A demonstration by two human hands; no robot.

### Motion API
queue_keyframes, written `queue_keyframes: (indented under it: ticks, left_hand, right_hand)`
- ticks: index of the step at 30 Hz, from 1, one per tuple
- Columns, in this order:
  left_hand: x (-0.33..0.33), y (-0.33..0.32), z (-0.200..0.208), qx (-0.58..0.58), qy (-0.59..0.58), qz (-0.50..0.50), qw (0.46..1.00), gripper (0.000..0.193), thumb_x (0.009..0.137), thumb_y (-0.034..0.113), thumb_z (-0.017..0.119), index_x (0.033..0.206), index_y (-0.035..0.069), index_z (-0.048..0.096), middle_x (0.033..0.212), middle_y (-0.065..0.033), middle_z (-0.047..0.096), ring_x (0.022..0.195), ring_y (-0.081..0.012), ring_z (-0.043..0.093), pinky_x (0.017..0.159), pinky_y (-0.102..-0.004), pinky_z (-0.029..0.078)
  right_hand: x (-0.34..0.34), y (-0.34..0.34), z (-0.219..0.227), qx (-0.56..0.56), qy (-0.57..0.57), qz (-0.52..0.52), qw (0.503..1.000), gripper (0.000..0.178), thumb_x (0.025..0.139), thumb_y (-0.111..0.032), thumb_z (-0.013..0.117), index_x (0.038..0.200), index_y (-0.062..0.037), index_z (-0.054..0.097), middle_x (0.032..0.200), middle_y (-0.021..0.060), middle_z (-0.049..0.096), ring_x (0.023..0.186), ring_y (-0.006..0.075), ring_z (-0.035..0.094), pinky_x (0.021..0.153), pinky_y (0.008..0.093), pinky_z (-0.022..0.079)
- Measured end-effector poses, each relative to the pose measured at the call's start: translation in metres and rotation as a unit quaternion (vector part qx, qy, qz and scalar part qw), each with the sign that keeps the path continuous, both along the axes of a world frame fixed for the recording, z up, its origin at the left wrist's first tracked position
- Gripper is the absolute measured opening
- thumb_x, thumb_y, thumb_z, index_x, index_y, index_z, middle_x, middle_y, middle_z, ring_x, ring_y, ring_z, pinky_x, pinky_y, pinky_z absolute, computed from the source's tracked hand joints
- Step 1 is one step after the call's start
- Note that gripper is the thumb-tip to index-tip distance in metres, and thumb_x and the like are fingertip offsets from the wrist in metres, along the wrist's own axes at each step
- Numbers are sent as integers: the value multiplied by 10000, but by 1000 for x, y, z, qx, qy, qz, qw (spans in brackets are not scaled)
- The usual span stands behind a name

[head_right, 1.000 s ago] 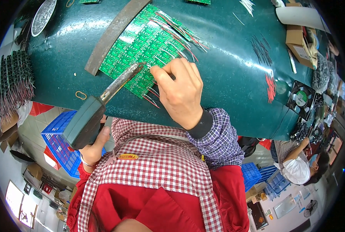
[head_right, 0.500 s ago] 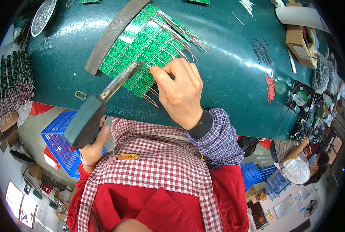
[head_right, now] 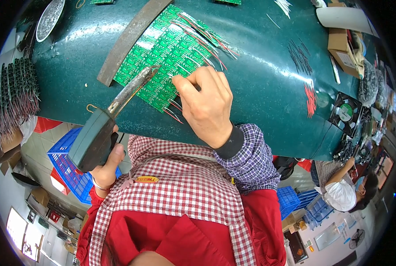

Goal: The person solders wires onto circuit boards using a soldering iron, periodically picking up and positioning additional wires onto the boards by hand.

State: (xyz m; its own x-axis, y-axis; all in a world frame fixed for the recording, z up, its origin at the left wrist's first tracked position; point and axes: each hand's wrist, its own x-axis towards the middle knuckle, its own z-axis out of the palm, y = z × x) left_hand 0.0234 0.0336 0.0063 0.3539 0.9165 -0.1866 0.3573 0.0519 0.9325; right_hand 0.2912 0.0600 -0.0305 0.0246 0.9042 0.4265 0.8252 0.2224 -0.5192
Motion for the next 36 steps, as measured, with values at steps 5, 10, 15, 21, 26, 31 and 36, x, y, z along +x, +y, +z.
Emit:
queue_keyframes:
  ticks: [5,10,15,21,26,31,36]
  left_hand:
    - [-5,14,0,80,17,79,994,497,795,-71,632,1276,-27,515,1113,-145,637,578,-95,520,494,-226,419]
    - [14,78,29,267,-97,333,899,381,815,-69,593,1195,-65,562,1036,-171,644,497,-76,412,452,-216,348]
    - [-17,151,4,208,57,324,921,190,819,12,711,995,-38,660,830,-69,654,517,-78,547,447,-203,399]
    - [3,107,14,206,-74,311,925,342,796,-67,663,1126,-92,578,1029,-192,653,506,-92,496,436,-212,362]
    - [10,66,19,137,-99,311,935,433,791,-62,591,1214,-95,509,1064,-215,628,480,-90,436,438,-209,333]
    - [10,21,15,11,-124,252,960,493,784,-53,584,1265,-68,475,1074,-205,612,511,-98,465,435,-215,348]
    - [-10,-11,-3,-27,-54,99,993,412,790,-78,634,1191,-54,542,1130,-168,611,581,-105,517,478,-229,408]
  right_hand:
    - [-4,0,-3,28,23,9,999,231,669,14,696,871,-92,660,700,32,466,646,204,501,582,339,387]
    - [-1,-7,5,-17,17,-9,1000,246,648,54,705,856,-71,667,708,41,490,658,216,516,590,344,403]
    - [-1,-9,3,-14,21,-21,999,240,656,53,714,858,-68,668,709,40,491,658,213,516,586,339,399]
    - [0,-3,2,17,29,0,999,244,669,43,722,870,-81,665,707,32,493,650,201,511,575,337,381]
    - [6,-15,7,4,14,-15,1000,246,659,55,730,867,-59,664,696,29,499,637,197,509,566,324,365]
    - [2,-25,21,6,37,-27,999,274,649,73,726,888,-50,671,696,34,506,638,206,521,563,327,368]
    - [-14,-13,9,43,54,3,998,236,669,41,737,869,-60,661,702,40,498,628,212,511,554,340,372]
